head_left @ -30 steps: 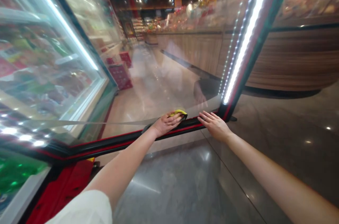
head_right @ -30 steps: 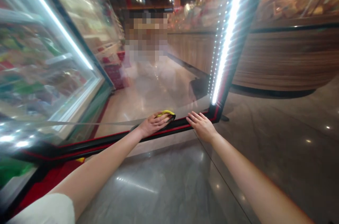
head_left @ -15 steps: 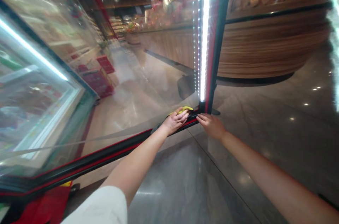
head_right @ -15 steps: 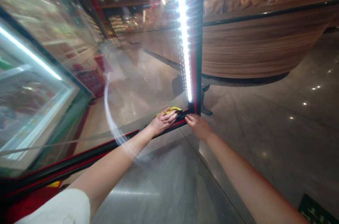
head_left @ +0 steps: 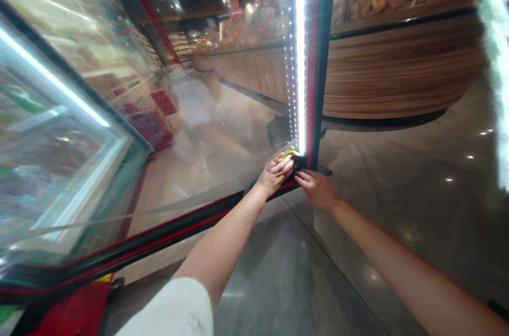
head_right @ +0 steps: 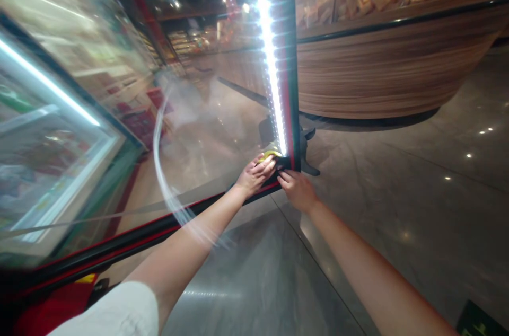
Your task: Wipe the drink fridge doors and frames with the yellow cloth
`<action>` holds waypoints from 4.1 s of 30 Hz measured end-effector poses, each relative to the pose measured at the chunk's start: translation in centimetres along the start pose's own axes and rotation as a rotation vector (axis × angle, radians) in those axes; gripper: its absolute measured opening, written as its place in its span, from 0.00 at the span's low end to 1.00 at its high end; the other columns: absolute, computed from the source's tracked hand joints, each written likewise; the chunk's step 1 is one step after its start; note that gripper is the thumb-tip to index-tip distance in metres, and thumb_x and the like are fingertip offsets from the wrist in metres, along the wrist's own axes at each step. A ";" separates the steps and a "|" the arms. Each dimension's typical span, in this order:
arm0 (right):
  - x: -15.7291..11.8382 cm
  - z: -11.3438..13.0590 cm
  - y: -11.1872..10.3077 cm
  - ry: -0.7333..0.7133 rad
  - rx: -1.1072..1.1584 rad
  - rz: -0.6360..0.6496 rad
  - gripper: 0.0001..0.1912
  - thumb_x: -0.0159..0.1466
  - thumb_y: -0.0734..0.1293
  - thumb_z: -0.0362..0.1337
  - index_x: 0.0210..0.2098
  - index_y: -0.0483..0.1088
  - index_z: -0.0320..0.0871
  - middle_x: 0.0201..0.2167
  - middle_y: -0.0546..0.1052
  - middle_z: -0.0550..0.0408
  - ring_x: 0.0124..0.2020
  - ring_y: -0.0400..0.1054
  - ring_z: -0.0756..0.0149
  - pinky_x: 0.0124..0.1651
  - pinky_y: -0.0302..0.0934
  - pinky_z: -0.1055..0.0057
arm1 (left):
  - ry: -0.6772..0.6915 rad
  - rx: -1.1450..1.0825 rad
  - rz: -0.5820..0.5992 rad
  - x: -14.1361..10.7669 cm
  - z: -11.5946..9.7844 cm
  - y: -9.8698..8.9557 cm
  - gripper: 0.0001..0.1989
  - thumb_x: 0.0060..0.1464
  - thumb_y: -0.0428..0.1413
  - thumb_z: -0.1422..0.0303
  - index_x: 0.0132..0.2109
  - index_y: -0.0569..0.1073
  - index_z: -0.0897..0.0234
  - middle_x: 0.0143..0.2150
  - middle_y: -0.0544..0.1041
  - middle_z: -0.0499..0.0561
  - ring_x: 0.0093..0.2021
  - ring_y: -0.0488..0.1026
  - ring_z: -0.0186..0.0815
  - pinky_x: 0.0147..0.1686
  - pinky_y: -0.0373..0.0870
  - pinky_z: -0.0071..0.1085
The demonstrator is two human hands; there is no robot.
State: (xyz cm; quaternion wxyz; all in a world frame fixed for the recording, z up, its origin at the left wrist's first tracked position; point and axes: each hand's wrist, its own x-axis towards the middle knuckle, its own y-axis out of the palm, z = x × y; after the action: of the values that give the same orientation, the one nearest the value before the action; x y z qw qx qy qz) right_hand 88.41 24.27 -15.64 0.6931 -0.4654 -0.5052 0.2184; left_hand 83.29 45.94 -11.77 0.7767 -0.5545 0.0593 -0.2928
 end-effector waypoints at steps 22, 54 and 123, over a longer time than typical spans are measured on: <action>1.9 4.9 0.7 -0.211 -0.021 -0.031 0.19 0.62 0.63 0.24 0.47 0.81 0.42 0.54 0.81 0.50 0.49 0.76 0.59 0.50 0.71 0.64 | -0.908 0.314 -0.436 -27.8 6.0 -10.7 0.30 0.64 0.56 0.63 0.70 0.63 0.61 0.75 0.56 0.65 0.77 0.44 0.56 0.73 0.39 0.62; 2.1 6.6 1.5 -0.200 0.036 0.127 0.20 0.63 0.65 0.25 0.51 0.80 0.45 0.56 0.80 0.49 0.52 0.76 0.58 0.51 0.72 0.63 | -0.959 0.176 -0.552 -26.5 7.9 -12.0 0.31 0.63 0.55 0.63 0.70 0.63 0.65 0.77 0.50 0.63 0.78 0.34 0.57 0.73 0.33 0.63; -2.1 0.2 0.8 1.203 0.948 -0.863 0.26 0.56 0.66 0.48 0.50 0.73 0.40 0.42 0.81 0.47 0.46 0.75 0.52 0.50 0.69 0.57 | -0.870 -1.120 -0.409 3.2 -10.7 -1.1 0.28 0.70 0.42 0.51 0.59 0.74 0.66 0.61 0.75 0.63 0.65 0.70 0.45 0.69 0.61 0.48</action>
State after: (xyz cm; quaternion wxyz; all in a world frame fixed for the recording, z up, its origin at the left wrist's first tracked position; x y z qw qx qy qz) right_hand 87.57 23.11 -17.37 0.9843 0.0667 -0.0421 -0.1580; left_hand 80.98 35.17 -14.09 0.2603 -0.9340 -0.2181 -0.1114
